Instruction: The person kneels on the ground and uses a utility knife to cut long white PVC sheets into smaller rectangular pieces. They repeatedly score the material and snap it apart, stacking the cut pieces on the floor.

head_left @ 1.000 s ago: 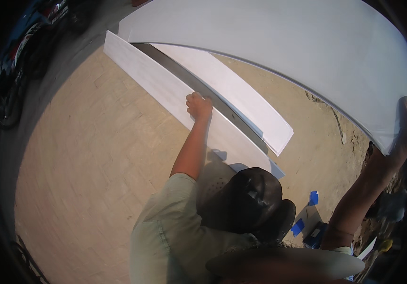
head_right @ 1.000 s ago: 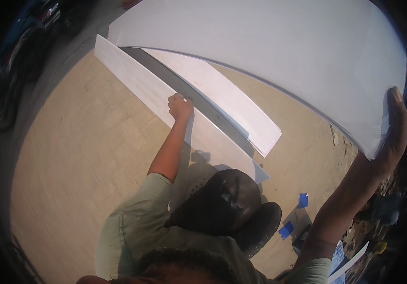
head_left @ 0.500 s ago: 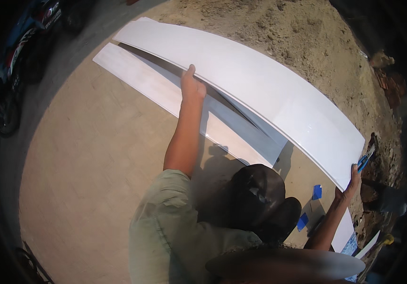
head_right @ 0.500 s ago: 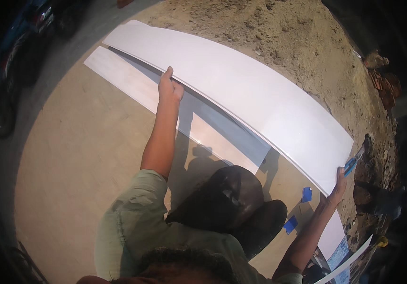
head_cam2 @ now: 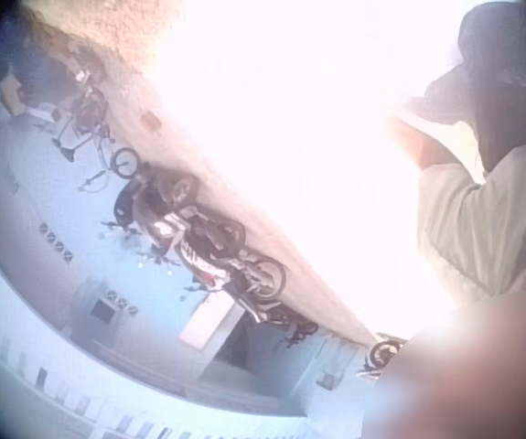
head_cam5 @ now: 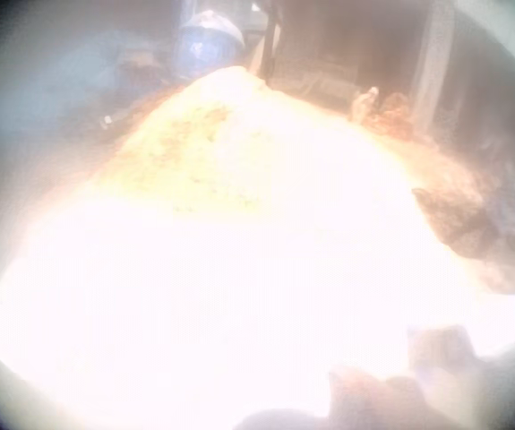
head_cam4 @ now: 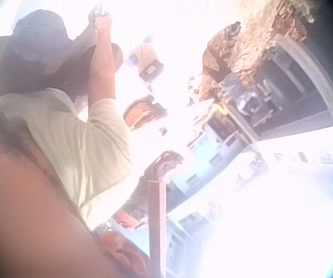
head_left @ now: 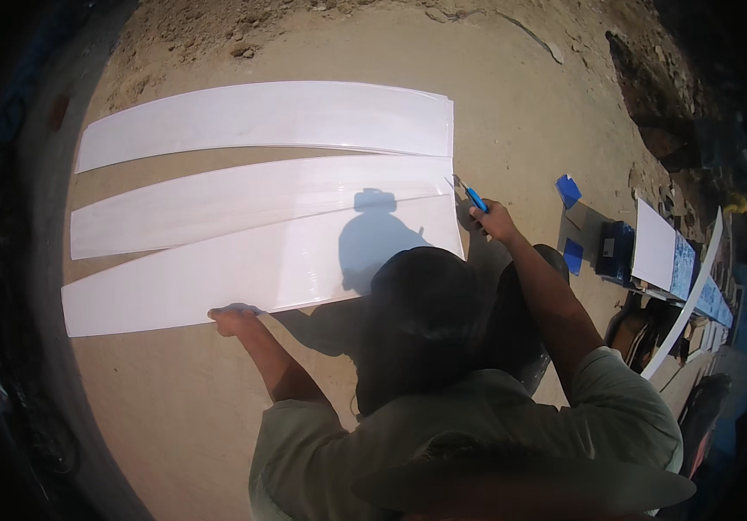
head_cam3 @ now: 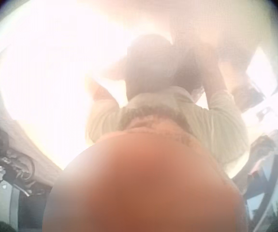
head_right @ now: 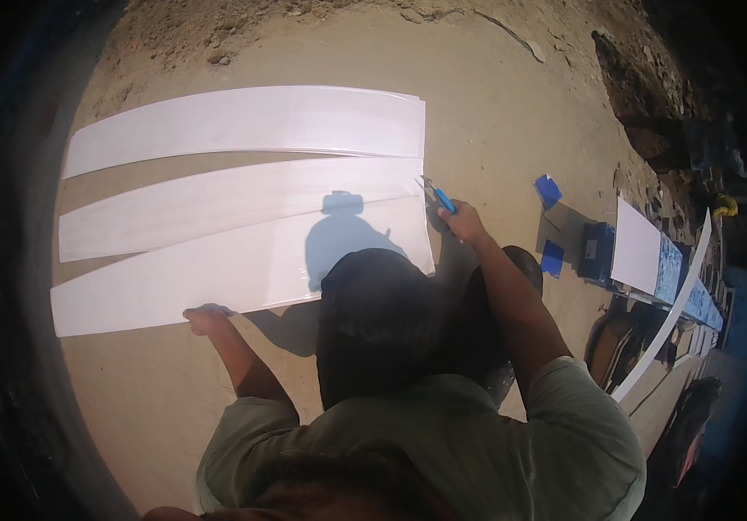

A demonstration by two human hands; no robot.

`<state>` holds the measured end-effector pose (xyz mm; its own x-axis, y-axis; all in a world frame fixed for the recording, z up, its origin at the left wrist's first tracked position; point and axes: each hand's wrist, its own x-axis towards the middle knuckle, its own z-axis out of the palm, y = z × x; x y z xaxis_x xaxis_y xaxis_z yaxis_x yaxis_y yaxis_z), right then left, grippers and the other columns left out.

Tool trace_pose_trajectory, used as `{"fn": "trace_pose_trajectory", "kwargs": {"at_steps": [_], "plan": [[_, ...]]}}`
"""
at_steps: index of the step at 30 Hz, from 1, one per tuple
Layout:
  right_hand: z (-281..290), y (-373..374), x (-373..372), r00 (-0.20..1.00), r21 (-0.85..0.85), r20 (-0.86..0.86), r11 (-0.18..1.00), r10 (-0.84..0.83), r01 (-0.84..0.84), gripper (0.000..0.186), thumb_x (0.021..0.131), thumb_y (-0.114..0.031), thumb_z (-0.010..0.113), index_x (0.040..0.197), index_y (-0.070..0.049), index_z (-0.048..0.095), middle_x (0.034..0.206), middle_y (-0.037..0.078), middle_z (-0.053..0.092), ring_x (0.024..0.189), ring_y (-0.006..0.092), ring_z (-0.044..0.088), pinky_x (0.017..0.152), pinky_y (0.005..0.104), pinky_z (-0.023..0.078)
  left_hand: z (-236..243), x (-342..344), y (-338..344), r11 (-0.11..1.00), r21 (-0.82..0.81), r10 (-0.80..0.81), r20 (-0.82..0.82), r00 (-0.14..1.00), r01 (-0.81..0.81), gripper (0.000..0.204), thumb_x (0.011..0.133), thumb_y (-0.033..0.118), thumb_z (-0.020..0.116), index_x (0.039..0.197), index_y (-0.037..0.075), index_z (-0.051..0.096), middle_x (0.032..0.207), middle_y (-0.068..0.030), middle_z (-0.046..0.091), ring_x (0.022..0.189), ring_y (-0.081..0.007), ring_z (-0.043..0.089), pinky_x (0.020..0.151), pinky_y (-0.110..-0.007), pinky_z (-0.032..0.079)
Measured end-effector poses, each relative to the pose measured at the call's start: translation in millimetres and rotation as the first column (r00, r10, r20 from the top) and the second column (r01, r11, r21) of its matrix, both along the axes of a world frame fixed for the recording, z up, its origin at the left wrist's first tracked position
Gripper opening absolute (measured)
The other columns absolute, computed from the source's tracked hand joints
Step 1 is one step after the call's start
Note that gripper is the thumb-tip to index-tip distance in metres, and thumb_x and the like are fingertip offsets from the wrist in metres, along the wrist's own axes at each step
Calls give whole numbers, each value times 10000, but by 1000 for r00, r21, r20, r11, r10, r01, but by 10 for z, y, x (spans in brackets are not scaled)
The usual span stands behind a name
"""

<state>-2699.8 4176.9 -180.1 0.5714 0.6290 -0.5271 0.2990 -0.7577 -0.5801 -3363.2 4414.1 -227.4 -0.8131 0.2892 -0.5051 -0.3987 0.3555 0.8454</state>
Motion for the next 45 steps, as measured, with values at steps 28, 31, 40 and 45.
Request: {"fn": "trace_pose_trajectory", "kwargs": {"at_steps": [28, 31, 40, 45], "plan": [[1042, 2553, 1194, 928, 278, -221, 893, -299, 354, 306, 969, -197, 846, 1125, 18, 694, 852, 80, 693, 593, 192, 615, 529, 349, 504, 349, 2621, 2129, 676, 554, -736, 473, 484, 486, 1089, 1074, 680, 760, 1783, -7, 301, 1704, -277, 493, 1568, -413, 534, 1252, -552, 545], [1418, 2006, 703, 957, 297, -147, 912, -250, 283, 440, 956, -259, 848, 1259, 30, 716, 952, 81, 725, 744, 177, 664, 594, 345, 517, 339, 2698, 2656, 718, 667, -657, 556, 509, 198, 999, 1069, 642, 777, 1717, -20, 403, 1671, -270, 519, 1581, -408, 512, 1272, -604, 528], [277, 872, -342, 915, 260, -237, 886, -328, 385, 367, 1000, -72, 716, 1344, 18, 622, 877, 66, 664, 605, 164, 637, 486, 348, 506, 178, 2190, 2093, 653, 664, -727, 414, 548, 364, 621, 1158, 289, 731, 1637, -54, 534, 1590, -222, 640, 1478, -382, 637, 1208, -556, 589], [-129, 459, 92, 954, 354, -143, 887, -262, 296, 370, 1021, -46, 671, 1379, 26, 612, 882, 77, 679, 598, 164, 634, 491, 347, 512, 63, 2076, 1226, 690, 642, -703, 486, 519, 334, 595, 1162, 317, 720, 1586, -73, 571, 1519, -203, 688, 1382, -355, 702, 1153, -493, 621]]}}
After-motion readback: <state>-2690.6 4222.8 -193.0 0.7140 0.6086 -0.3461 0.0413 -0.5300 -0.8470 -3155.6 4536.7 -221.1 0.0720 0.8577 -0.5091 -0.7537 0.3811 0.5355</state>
